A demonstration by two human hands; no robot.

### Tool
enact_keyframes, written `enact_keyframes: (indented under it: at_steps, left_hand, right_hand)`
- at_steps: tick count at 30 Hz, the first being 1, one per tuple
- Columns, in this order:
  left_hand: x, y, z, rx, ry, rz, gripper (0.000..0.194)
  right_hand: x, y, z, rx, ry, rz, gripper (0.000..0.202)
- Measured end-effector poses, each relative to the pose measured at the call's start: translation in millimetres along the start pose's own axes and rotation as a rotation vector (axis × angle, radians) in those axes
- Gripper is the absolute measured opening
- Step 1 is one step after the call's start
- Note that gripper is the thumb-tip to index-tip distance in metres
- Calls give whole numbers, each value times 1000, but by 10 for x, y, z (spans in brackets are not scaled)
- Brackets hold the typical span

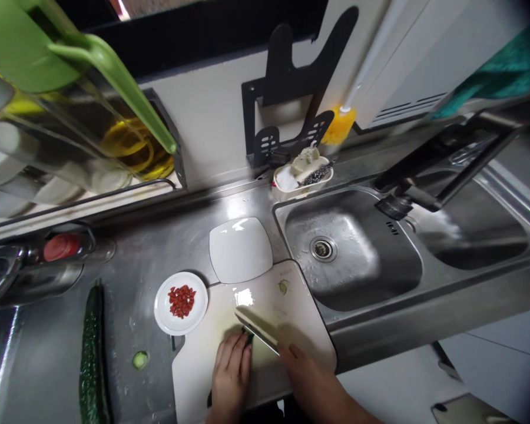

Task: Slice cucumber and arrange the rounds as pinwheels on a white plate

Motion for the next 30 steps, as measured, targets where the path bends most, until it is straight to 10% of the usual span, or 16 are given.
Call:
enact_keyframes:
  at_steps: [30]
  left_hand:
    - [42,54,16,85,-8,-52,24]
  right_hand:
    - [-142,306,73,-15,83,68,56]
Point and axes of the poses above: each hand's wrist, its own y-axis away from the middle knuckle, its own x-axis out of the palm, z = x × y, the point moved 8 cm from there along -y, towards the middle knuckle, and after that the axes turned 10 degrees about -y, right-handed, at the moved point
